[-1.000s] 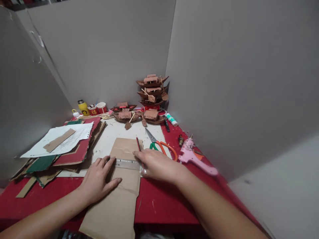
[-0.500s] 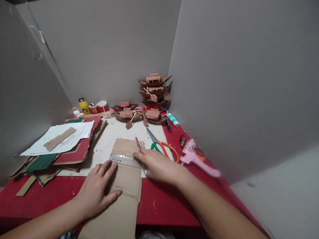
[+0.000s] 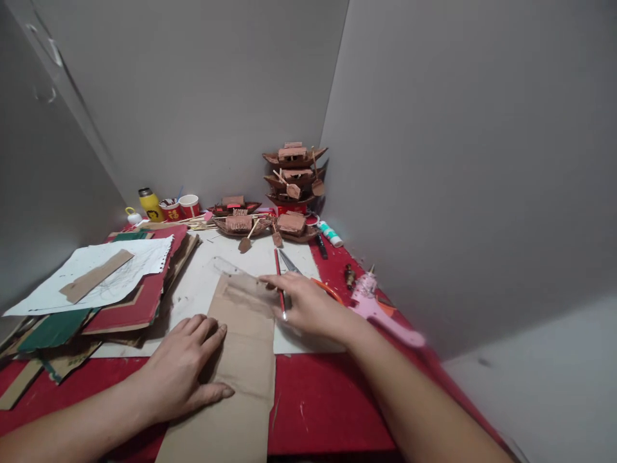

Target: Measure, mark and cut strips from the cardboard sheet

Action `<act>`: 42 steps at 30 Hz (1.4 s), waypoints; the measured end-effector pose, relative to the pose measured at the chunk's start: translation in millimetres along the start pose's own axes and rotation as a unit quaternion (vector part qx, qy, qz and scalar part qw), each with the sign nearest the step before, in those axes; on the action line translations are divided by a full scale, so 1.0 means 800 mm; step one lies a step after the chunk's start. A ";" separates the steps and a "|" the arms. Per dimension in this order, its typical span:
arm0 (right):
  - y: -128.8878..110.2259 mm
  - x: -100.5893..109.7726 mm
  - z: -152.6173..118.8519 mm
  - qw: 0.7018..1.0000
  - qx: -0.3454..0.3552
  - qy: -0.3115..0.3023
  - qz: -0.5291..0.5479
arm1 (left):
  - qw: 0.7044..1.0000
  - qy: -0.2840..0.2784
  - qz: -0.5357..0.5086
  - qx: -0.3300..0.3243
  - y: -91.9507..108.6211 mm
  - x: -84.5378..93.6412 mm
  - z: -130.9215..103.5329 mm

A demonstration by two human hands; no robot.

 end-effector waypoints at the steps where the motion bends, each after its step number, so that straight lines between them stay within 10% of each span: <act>1: 0.005 0.003 0.002 1.000 0.003 0.015 -0.021 | 1.000 0.007 -0.003 -0.017 0.000 -0.001 0.003; 16: 0.010 -0.015 0.029 0.987 0.000 -0.110 -0.114 | 0.998 0.057 0.028 0.006 -0.038 -0.044 0.072; 26: 0.047 0.030 -0.027 0.970 -0.132 -0.027 -0.204 | 0.996 0.019 0.089 -0.008 -0.047 -0.048 0.082; 42: 0.054 0.008 -0.049 0.940 -0.218 0.001 -0.263 | 0.993 0.024 0.109 0.026 -0.047 -0.041 0.073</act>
Point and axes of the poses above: each hand's wrist, its own z-axis towards the middle knuckle, its own x-axis out of the back of the hand, y = z × x, the point moved 4 cm from there along z, towards the middle knuckle, and after that the axes turned 11 degrees about y, right-handed, at the moved point
